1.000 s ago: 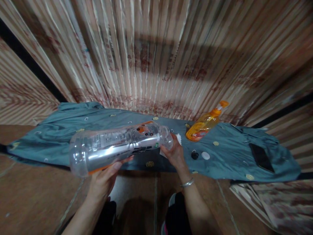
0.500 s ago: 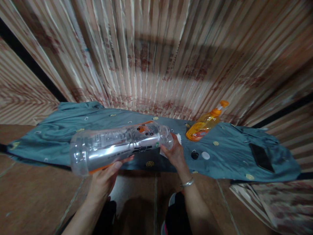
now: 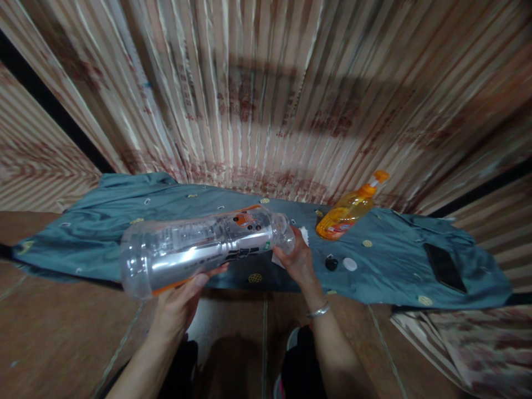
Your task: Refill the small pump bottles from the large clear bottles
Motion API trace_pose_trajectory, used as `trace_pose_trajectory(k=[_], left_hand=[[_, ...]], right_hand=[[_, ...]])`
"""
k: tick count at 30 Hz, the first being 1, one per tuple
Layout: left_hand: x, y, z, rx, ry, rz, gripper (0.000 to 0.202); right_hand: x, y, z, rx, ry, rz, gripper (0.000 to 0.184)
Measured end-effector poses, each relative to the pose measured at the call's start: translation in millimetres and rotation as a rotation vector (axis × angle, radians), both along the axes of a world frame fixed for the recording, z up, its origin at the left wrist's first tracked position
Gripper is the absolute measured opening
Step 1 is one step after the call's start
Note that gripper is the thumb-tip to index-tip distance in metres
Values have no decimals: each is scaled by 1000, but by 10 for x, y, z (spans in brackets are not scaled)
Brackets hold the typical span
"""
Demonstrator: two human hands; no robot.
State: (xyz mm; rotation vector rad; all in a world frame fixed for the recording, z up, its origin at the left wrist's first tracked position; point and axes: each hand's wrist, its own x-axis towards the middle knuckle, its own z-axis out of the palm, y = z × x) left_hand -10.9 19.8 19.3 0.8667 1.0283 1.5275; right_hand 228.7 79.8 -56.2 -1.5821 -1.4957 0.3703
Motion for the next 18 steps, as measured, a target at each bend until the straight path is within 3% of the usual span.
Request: trace_pose_trajectory(k=[10, 18], left_hand=[[-49, 10, -86, 14, 46, -23, 31], [1, 8, -9, 18, 29, -12, 34]], right_hand=[[-1, 0, -1, 21, 13, 15, 58], [3, 0, 4, 1, 4, 12, 59]])
